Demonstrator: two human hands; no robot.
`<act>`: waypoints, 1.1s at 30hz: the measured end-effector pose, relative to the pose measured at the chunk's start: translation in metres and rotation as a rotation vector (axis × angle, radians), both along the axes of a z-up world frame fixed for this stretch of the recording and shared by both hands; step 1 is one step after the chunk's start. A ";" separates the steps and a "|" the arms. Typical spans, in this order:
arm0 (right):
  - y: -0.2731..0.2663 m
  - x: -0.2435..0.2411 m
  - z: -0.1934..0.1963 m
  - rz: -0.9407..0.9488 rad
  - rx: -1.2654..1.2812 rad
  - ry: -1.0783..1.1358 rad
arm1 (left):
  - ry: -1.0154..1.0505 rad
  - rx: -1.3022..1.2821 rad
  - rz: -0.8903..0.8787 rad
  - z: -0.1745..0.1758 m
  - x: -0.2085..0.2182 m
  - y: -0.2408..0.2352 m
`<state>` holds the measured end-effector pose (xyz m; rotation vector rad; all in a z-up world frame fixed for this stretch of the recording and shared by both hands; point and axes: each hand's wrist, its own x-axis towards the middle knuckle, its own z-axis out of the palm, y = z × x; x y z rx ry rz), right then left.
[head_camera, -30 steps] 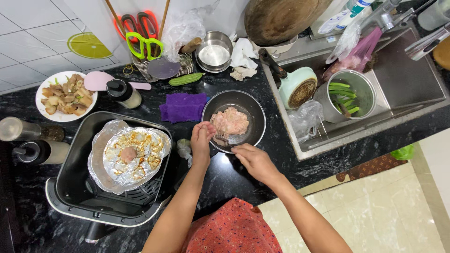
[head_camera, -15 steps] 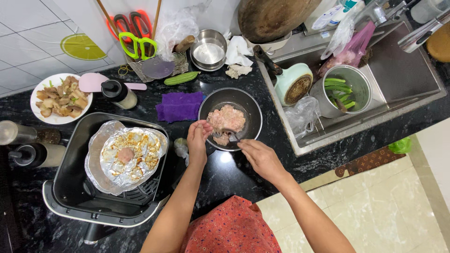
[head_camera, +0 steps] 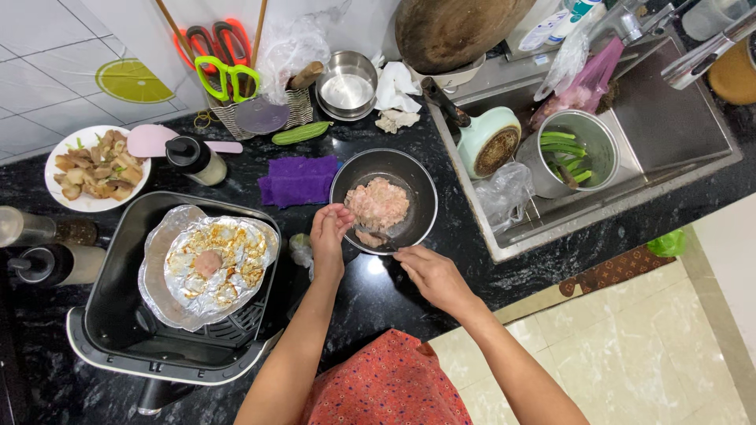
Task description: The person mixes ground meat in a metal bowl using a spoon, then scoops portions and shapes them into balls with their hands. The formed meatballs are placed onto a foil-lined tray.
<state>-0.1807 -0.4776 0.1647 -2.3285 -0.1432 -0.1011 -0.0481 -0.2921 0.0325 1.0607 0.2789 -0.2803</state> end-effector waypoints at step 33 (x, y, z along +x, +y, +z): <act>0.044 0.011 -0.098 -0.635 1.282 0.188 | -0.030 -0.188 0.159 0.008 0.012 0.021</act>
